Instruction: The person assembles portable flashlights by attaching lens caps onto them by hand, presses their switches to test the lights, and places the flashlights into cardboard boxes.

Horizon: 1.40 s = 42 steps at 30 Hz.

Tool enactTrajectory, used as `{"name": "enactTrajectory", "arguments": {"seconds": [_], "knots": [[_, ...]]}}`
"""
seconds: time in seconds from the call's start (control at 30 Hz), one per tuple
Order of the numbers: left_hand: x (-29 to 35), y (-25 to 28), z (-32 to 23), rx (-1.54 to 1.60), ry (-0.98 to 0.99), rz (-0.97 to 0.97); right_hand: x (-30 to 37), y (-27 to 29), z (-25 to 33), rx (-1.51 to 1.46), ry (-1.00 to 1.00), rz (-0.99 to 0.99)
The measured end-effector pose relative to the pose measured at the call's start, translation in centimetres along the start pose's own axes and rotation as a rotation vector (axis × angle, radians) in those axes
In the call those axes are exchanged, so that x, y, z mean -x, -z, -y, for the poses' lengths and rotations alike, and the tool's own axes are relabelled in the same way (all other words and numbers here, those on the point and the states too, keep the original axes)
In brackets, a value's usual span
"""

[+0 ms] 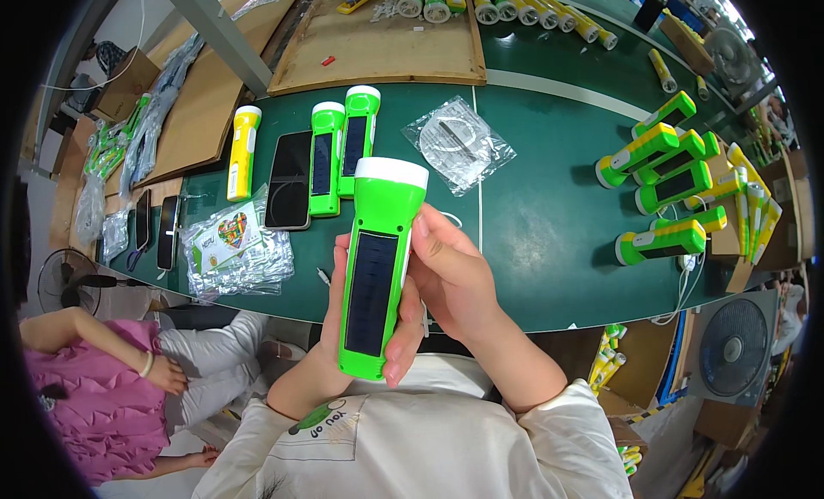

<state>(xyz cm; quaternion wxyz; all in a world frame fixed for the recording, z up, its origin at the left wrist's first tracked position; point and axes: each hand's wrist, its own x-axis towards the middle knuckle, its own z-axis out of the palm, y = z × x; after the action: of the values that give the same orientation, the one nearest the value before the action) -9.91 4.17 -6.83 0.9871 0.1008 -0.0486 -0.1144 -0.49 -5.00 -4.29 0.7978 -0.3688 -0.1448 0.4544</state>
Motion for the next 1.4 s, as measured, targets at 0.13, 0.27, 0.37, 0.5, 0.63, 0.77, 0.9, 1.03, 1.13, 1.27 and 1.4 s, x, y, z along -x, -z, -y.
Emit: {"name": "enactTrajectory", "arguments": {"seconds": [0.13,0.27,0.37,0.5,0.63,0.77,0.9,1.03,1.13,1.27,1.4], "knots": [[0.1,0.4,0.1,-0.064,-0.012,-0.018,0.0,-0.4,0.1,-0.008,0.019,0.021],[0.2,0.5,0.3,-0.027,-0.045,-0.044,0.1,-0.6,0.4,-0.006,0.007,-0.002],[0.2,0.6,0.2,-0.004,-0.034,-0.060,0.3,-0.7,1.0,-0.002,0.014,0.023],[0.2,0.7,0.4,0.022,-0.033,-0.151,0.6,-2.2,0.7,0.218,0.126,-0.111],[0.3,0.8,0.4,0.016,-0.053,-0.180,0.5,-2.3,0.6,0.200,0.103,-0.130],[0.3,1.3,0.3,-0.011,-0.033,-0.129,0.3,-2.1,0.6,0.212,0.087,-0.122],[0.4,1.0,0.6,-0.022,-0.036,-0.164,0.5,-1.4,0.6,0.197,0.069,-0.065],[0.3,1.3,0.6,0.009,-0.038,-0.089,0.5,-1.4,0.3,0.184,0.053,-0.097],[0.2,1.3,0.4,0.020,-0.039,-0.072,0.3,-1.1,0.2,0.203,0.040,-0.123],[0.5,1.4,0.3,0.020,-0.042,-0.063,0.0,-1.0,-0.2,0.225,0.053,-0.102],[0.5,0.4,0.7,-0.004,-0.025,-0.232,0.5,-1.4,-0.2,0.089,0.066,-0.176]]}}
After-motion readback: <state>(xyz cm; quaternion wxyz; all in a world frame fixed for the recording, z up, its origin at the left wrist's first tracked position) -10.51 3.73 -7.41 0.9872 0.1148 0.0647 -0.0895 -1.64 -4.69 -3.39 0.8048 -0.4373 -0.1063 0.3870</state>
